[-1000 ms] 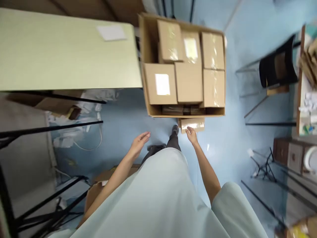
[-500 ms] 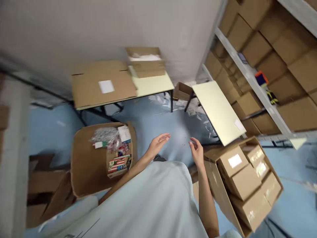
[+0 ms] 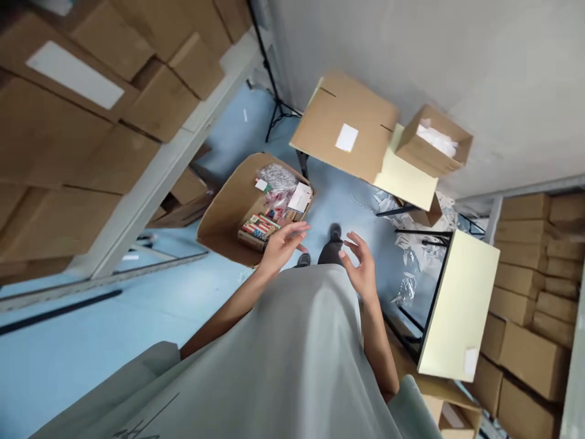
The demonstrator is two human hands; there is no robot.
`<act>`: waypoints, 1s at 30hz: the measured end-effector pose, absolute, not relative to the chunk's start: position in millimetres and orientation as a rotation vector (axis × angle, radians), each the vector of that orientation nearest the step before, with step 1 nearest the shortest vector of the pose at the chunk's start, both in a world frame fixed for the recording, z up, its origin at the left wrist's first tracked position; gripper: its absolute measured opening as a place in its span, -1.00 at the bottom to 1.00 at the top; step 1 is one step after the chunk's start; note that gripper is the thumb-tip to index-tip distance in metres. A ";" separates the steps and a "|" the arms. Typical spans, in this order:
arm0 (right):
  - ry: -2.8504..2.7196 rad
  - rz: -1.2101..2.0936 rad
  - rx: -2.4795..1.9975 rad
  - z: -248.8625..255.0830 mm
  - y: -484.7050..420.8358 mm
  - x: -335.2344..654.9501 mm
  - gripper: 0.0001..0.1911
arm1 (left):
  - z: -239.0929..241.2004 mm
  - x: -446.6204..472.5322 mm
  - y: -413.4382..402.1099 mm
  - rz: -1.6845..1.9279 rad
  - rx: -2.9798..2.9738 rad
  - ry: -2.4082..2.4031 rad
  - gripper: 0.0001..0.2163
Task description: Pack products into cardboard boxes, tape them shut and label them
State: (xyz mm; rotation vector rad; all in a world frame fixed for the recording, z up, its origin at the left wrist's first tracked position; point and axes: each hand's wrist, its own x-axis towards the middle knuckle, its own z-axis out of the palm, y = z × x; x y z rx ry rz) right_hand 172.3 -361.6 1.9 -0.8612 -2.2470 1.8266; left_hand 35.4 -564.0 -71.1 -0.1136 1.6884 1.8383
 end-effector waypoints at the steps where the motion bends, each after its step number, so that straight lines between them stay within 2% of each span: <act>1: -2.310 1.879 -0.815 -1.6 -356.6 150.9 -0.33 | -74.4 26.5 -563.6 1.869 -0.181 1.698 -0.40; 4: -2.514 2.027 -0.662 -12.8 -342.6 85.9 -0.30 | -82.0 2.9 -560.8 1.940 -0.398 1.758 -0.38; 9: -2.789 2.234 -0.274 -28.5 -331.4 -6.6 -0.39 | -81.1 -15.0 -546.8 1.977 -0.715 1.807 -0.44; 17: -3.076 2.414 0.138 -65.2 -365.1 -87.5 -0.52 | -66.6 -12.5 -545.8 2.016 -1.129 1.723 -0.45; 24: -3.296 2.237 0.255 -79.1 -405.4 -126.4 -0.65 | -89.5 -21.0 -587.0 2.105 -1.358 1.632 -0.46; 30: -3.513 1.824 0.296 -117.8 -420.6 -163.4 -0.69 | -134.0 -33.1 -612.3 2.113 -1.430 1.496 -0.51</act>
